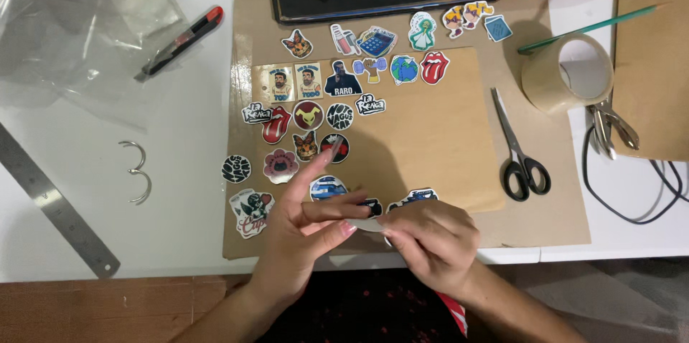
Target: The person uses scissors to cut the edges of various stickers on a cardboard surface. They trim the borders of several stickers, including a car and a circular design, and place the cut pieces back on the board.
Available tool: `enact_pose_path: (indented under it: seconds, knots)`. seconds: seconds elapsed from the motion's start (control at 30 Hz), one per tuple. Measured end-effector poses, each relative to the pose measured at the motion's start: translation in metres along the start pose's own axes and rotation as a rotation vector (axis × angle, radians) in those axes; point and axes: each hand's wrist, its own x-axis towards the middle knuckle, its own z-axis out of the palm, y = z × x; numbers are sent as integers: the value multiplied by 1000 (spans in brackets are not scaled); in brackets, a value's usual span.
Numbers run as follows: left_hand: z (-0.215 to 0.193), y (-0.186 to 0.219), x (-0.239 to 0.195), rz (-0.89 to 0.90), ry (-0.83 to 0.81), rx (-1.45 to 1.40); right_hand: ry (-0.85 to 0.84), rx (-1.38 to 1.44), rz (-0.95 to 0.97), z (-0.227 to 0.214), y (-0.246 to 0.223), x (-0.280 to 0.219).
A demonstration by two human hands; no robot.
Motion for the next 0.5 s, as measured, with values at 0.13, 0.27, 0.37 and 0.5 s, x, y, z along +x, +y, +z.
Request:
enact_pose_path:
  seconds: [0.13, 0.27, 0.37, 0.5]
  knots:
    - [5, 1, -2, 20, -6, 8, 0, -25, -24, -4, 4, -4]
    - [8, 1, -9, 277, 71, 343, -21, 78, 288, -21, 10, 6]
    - [1, 1, -11, 386, 79, 402, -100, 87, 607, -69, 49, 35]
    - [-8, 2, -12, 408, 162, 436, -308, -130, 879, -120, 124, 90]
